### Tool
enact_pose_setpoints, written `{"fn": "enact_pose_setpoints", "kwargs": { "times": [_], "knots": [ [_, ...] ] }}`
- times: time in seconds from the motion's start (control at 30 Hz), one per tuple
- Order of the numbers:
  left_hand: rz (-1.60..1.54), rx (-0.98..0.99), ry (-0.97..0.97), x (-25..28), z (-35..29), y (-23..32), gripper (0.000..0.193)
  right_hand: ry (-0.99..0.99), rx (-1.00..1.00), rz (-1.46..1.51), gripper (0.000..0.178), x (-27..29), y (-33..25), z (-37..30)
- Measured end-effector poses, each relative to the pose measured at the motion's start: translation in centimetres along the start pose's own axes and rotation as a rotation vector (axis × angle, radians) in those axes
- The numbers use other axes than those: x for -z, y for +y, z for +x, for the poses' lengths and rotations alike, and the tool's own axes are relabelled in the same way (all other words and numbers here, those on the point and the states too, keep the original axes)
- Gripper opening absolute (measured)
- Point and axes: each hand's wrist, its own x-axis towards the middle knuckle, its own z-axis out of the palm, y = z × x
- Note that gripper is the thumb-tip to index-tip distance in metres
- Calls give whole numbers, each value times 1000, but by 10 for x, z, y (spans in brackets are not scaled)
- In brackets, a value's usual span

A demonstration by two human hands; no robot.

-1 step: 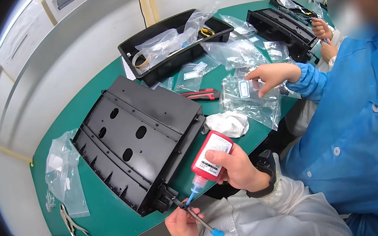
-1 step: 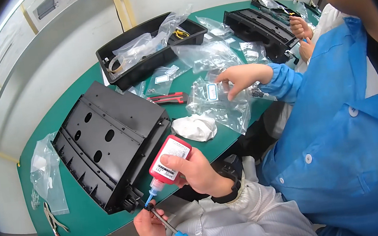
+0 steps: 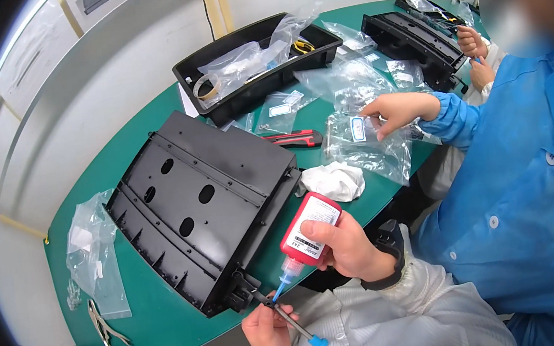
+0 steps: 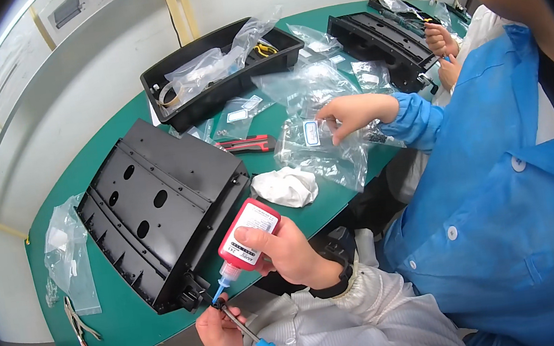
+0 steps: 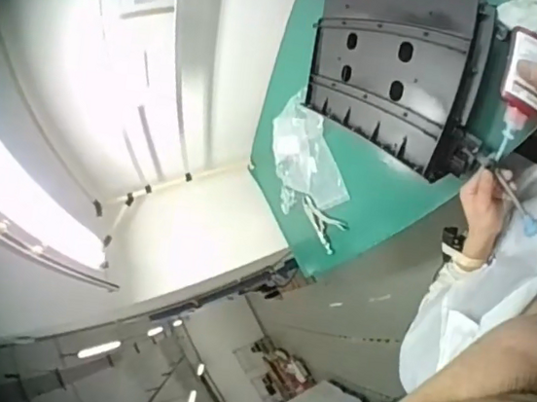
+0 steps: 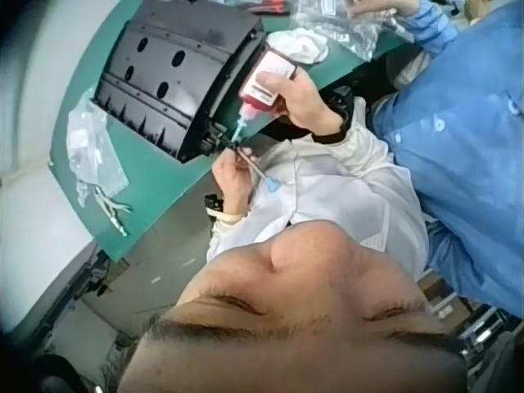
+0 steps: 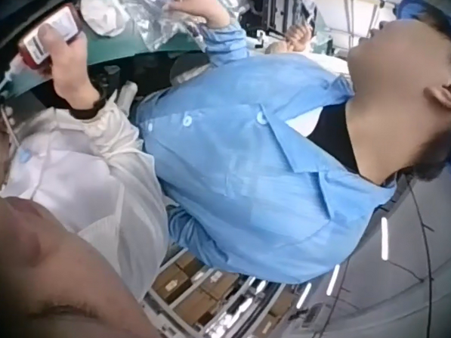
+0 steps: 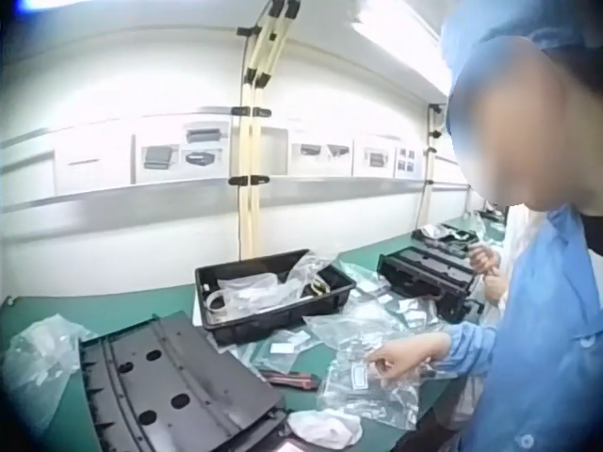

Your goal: Assembling a large black plastic chassis using hand tools, screws, and adhesive.

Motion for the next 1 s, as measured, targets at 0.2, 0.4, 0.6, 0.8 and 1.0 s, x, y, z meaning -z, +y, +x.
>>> {"fn": "enact_pose_setpoints", "kwargs": {
  "times": [0.2, 0.4, 0.6, 0.8, 1.0],
  "knots": [
    [16, 11, -14, 4, -1, 0, 41, 2, -8, -5, 25, 0, 1, 0],
    [1, 20, -19, 4, 0, 0, 44, -7, 2, -10, 26, 3, 2, 1],
    [-17, 24, -30, 3, -1, 1, 44, -11, 5, -8, 25, 1, 0, 1],
    [-7, 12, -28, 2, 0, 1, 45, -10, 2, 2, 25, 2, 1, 0],
    [2, 6, -31, 3, 1, 0, 45, 2, 2, -13, 25, 2, 1, 1]
  ]
}}
